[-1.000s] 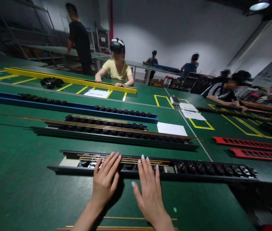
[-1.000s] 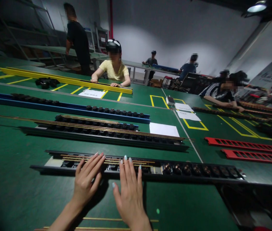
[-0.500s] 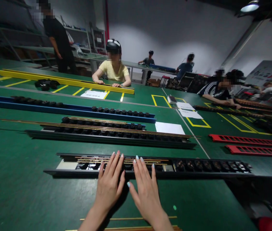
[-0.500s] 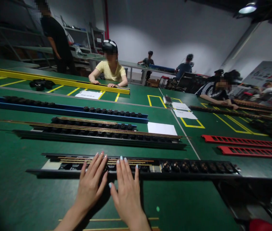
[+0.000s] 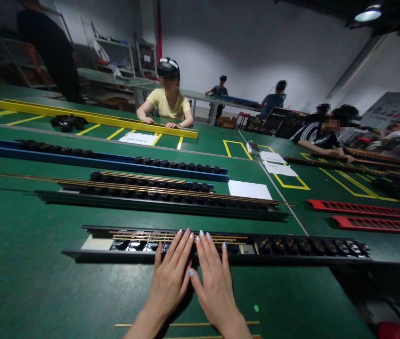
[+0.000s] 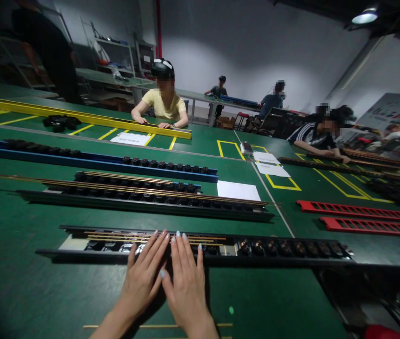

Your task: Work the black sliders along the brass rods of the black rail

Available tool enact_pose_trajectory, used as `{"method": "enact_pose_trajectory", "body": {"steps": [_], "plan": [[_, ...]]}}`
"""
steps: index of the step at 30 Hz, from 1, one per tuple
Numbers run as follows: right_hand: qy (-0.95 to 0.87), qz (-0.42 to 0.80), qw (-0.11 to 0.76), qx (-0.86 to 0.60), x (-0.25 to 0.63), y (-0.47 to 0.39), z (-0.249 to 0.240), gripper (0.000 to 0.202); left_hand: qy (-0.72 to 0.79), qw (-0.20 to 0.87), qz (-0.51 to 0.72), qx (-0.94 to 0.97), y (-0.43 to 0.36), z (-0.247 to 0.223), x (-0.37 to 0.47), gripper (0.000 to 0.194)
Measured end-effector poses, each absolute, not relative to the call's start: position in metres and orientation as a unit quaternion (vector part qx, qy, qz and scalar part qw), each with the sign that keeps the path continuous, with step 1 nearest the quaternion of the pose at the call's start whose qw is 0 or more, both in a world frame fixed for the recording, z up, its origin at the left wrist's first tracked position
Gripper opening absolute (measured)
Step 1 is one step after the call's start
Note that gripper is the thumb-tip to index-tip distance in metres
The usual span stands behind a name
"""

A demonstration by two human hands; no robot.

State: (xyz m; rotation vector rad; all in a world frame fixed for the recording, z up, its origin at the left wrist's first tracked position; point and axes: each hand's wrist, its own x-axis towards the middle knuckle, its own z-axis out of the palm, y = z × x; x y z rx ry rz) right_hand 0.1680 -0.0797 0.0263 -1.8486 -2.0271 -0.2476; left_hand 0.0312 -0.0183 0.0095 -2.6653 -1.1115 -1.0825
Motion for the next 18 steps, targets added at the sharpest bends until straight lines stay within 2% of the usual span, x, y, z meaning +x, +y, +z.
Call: {"method": "enact_pose_trajectory", "body": {"steps": [8,18], "plan": [[-0.697,-0.087,0.205,-0.682,0.1687,-0.0811,0.021,0.067,-0.36,-0.008,-0.383,-0.851,-0.0171,0.0077,0.034,0.059],[-0.662,-0.104,0.217,-0.71,0.1748,-0.0809,0.0242,0.063,-0.368,0.023,-0.376,-0.85,-0.0176,0.0102,0.035,0.061]]}}
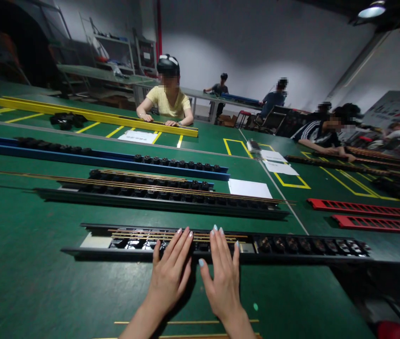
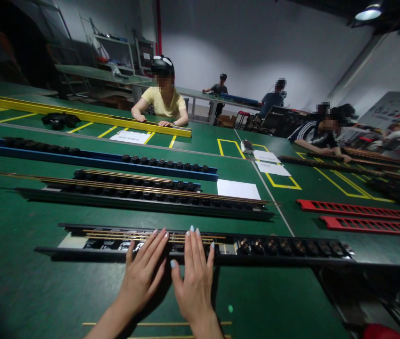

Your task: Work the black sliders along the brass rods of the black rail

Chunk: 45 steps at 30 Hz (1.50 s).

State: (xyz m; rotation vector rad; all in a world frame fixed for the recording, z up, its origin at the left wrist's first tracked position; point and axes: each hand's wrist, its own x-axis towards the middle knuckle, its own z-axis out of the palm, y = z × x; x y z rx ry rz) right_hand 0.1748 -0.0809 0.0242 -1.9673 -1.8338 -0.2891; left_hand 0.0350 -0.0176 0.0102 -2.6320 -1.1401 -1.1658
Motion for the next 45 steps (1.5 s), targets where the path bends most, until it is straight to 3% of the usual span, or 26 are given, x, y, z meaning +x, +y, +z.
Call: {"method": "enact_pose_trajectory", "body": {"steps": [45], "plan": [[-0.52,-0.171,0.228,-0.805,0.186,-0.073,0.015,0.07,-0.366,0.031,-0.377,-0.85,-0.017,0.014,0.035,0.061]]}}
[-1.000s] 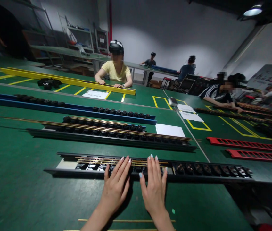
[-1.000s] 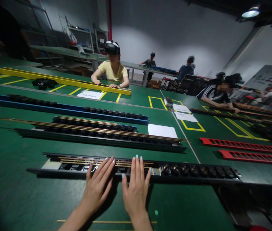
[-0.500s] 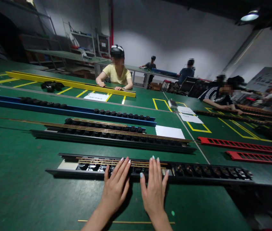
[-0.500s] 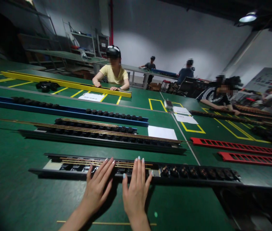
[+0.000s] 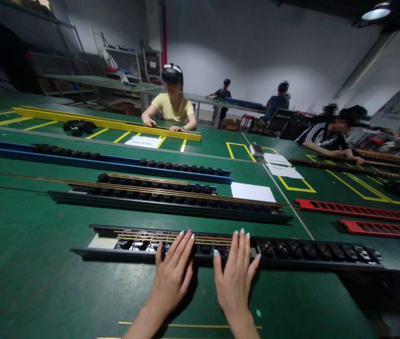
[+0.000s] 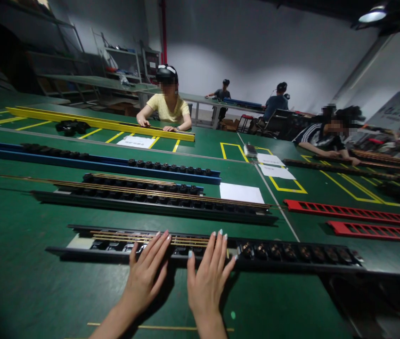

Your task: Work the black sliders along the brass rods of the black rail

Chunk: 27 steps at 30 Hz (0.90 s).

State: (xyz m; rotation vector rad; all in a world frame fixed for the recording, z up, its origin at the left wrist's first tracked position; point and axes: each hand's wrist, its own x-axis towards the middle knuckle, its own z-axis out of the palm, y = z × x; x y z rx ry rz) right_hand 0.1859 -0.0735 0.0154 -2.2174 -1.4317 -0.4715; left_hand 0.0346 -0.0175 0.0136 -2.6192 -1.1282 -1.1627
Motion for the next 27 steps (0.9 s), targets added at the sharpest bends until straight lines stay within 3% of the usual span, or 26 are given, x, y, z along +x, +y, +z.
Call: {"method": "enact_pose_trajectory", "body": {"steps": [6,27], "plan": [[-0.505,-0.174,0.206,-0.82,0.191,-0.073,0.014,0.068,-0.376,-0.013,-0.386,-0.843,-0.018,0.004,0.035,0.06],[-0.591,-0.158,0.182,-0.77,0.181,-0.079,0.024,0.072,-0.39,-0.011,-0.386,-0.836,-0.02,0.008,0.037,0.059]]}}
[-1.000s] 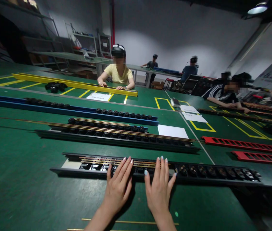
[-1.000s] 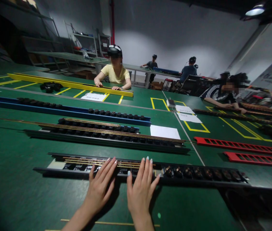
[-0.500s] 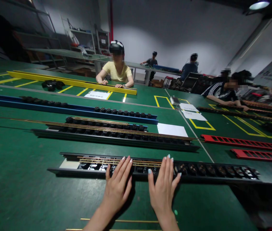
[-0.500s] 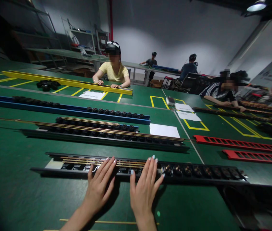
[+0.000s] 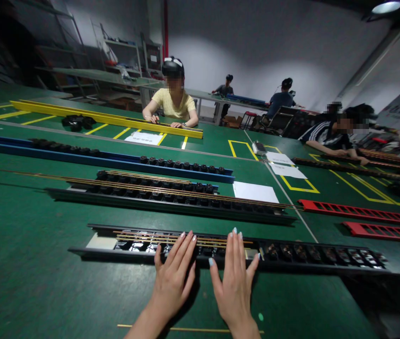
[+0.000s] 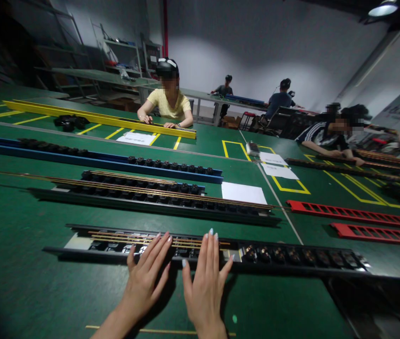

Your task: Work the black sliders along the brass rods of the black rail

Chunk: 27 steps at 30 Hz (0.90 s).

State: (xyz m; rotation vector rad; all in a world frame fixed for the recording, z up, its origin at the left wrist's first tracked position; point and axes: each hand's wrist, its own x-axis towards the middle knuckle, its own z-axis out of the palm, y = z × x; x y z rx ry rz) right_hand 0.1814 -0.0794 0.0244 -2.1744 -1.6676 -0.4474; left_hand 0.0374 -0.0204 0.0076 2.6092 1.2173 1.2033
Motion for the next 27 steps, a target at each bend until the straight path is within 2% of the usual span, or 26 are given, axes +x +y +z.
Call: {"method": "enact_pose_trajectory", "body": {"steps": [10,27], "plan": [[-0.655,-0.144,0.163,-0.724,0.1776,-0.0793,0.0221,0.069,0.389,0.001,0.382,0.839,-0.0199,0.0074,0.0377,0.06],[-0.717,-0.137,0.18,-0.659,0.178,-0.0776,0.025,0.065,0.384,0.015,0.383,0.84,-0.02,0.0068,0.0373,0.061]]}}
